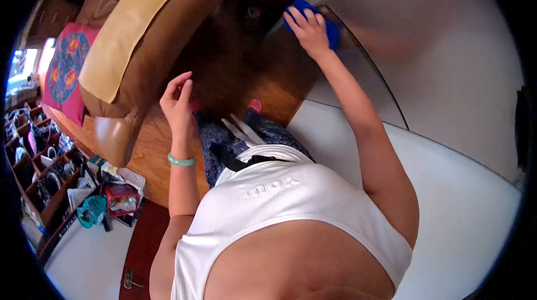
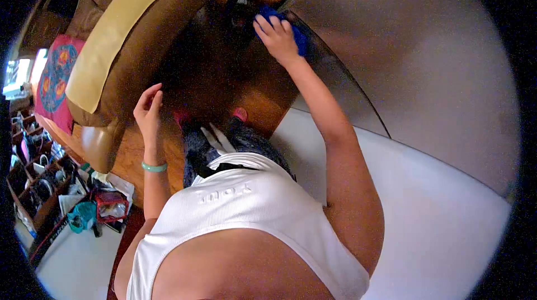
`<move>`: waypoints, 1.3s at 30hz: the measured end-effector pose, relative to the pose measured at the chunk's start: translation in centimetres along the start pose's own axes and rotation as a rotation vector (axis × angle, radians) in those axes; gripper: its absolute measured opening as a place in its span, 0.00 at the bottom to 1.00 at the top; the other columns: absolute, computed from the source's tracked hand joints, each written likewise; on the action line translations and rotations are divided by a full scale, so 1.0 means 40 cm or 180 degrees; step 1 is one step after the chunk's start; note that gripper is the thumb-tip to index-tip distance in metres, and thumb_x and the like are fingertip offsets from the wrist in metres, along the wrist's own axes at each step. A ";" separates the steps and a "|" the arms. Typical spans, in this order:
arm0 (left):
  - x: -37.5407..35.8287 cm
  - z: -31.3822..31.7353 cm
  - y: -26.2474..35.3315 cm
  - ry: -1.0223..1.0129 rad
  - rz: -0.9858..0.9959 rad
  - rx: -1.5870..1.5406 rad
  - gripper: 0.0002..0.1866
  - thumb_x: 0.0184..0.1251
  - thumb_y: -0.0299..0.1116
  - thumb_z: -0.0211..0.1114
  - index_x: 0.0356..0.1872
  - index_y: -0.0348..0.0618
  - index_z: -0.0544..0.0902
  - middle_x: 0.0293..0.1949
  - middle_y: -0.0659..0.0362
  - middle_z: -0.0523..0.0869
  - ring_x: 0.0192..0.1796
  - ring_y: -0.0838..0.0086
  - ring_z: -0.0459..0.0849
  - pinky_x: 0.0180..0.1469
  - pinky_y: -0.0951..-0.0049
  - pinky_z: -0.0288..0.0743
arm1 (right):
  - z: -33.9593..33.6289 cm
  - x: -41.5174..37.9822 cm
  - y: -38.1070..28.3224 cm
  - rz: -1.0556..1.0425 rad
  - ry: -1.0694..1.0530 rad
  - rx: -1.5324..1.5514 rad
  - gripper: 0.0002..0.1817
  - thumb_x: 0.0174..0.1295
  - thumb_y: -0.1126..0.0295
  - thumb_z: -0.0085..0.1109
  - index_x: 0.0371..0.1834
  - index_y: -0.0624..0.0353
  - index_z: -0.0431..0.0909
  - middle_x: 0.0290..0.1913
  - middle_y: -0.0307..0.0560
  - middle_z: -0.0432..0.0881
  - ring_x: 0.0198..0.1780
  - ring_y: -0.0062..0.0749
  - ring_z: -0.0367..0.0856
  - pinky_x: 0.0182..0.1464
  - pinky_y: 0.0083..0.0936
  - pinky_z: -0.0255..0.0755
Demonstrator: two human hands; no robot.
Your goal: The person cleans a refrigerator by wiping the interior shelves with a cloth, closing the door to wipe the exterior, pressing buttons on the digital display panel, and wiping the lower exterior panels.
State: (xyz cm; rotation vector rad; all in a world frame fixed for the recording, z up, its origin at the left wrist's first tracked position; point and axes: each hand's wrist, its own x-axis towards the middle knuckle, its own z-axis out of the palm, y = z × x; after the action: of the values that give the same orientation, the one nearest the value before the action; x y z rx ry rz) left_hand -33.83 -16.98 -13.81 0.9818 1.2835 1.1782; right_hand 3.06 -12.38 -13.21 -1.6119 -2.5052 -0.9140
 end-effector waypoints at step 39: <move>-0.009 -0.014 -0.195 0.0701 -0.1305 0.0163 0.08 0.67 0.25 0.61 0.45 0.37 0.84 0.43 0.63 0.83 0.46 0.82 0.77 0.53 0.81 0.68 | 0.363 -0.306 0.043 -0.1389 -0.2447 0.0388 0.15 0.58 0.66 0.51 0.44 0.57 0.83 0.63 0.45 0.69 0.63 0.45 0.64 0.65 0.37 0.58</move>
State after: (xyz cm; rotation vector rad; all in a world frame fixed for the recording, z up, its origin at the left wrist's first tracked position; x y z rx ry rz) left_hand -33.68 -18.69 -21.45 0.5941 1.6066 0.9530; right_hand 14.30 -14.93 -28.41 -1.6205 -3.4248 -0.1102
